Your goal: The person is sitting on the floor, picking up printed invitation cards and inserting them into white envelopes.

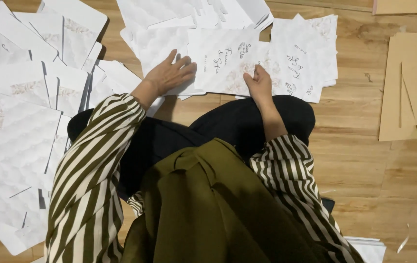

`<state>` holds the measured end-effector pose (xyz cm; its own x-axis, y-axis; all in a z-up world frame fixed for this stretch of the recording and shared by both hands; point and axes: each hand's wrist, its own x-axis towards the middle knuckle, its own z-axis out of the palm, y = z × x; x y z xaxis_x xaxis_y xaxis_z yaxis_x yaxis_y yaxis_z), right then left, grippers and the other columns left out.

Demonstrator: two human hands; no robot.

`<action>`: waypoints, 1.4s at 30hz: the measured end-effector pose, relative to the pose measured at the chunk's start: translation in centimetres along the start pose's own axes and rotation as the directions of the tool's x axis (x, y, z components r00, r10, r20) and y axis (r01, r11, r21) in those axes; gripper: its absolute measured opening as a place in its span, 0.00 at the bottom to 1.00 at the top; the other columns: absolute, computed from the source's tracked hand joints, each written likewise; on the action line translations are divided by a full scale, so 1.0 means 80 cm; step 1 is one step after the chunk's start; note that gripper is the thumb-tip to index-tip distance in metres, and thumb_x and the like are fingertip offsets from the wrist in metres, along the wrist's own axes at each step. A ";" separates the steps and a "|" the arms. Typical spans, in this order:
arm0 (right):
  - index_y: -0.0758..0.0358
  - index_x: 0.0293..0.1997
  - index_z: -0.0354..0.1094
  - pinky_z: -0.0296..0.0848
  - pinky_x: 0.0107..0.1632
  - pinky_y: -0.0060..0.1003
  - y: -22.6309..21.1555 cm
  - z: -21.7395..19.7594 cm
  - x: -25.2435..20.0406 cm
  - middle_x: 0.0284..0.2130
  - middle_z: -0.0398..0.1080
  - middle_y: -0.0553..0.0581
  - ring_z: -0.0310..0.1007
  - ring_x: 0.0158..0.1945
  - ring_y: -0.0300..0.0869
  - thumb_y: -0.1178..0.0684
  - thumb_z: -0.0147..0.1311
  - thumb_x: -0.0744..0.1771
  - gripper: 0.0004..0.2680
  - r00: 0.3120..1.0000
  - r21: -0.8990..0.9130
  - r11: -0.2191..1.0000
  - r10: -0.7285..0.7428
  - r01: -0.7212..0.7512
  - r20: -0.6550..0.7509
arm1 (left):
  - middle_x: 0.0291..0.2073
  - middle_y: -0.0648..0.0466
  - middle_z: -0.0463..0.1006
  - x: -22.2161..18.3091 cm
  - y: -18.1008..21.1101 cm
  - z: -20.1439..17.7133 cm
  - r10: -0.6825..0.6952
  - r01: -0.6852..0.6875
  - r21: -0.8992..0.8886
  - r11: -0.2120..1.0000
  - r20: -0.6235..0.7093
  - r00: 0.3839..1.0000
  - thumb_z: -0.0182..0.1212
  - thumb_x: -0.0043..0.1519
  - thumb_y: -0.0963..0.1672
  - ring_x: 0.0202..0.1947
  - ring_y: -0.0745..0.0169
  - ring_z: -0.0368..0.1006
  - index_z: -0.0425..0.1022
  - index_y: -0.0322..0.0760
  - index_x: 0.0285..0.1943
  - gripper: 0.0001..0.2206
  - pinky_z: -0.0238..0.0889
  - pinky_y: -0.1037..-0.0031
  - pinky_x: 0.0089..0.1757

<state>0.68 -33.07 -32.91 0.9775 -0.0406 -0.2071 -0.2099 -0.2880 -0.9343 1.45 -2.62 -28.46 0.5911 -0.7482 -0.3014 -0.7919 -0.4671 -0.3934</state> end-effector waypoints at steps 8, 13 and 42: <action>0.60 0.38 0.65 0.64 0.33 0.35 0.025 0.003 0.009 0.19 0.64 0.52 0.66 0.26 0.41 0.49 0.53 0.63 0.08 0.993 -0.302 0.953 0.019 0.017 0.114 | 0.46 0.61 0.69 0.024 0.005 0.008 0.069 -0.071 0.013 0.997 0.112 0.991 0.63 0.48 0.42 0.55 0.60 0.59 0.68 0.51 0.45 0.17 0.44 0.57 0.55; 0.65 0.44 0.63 0.65 0.30 0.34 0.003 0.006 -0.002 0.21 0.68 0.56 0.66 0.23 0.40 0.52 0.50 0.64 0.09 0.992 -0.214 0.976 -0.005 0.033 0.130 | 0.42 0.60 0.73 0.029 0.018 -0.011 0.103 -0.099 -0.041 0.994 0.086 0.991 0.58 0.51 0.42 0.48 0.61 0.65 0.70 0.52 0.40 0.10 0.49 0.58 0.51; 0.67 0.34 0.68 0.64 0.26 0.36 -0.050 -0.007 -0.061 0.16 0.67 0.63 0.69 0.20 0.49 0.58 0.51 0.63 0.04 0.954 -0.307 0.906 -0.250 0.292 0.167 | 0.37 0.59 0.76 0.049 0.072 -0.086 0.085 -0.072 -0.079 0.994 0.171 0.982 0.58 0.52 0.40 0.40 0.64 0.71 0.75 0.47 0.38 0.08 0.56 0.68 0.45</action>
<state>-3.22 -32.28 -27.99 0.9810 0.1936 -0.0121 0.1017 -0.5664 -0.8179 -1.86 -11.51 -25.94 0.5393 -0.6938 -0.4773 -0.8421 -0.4476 -0.3010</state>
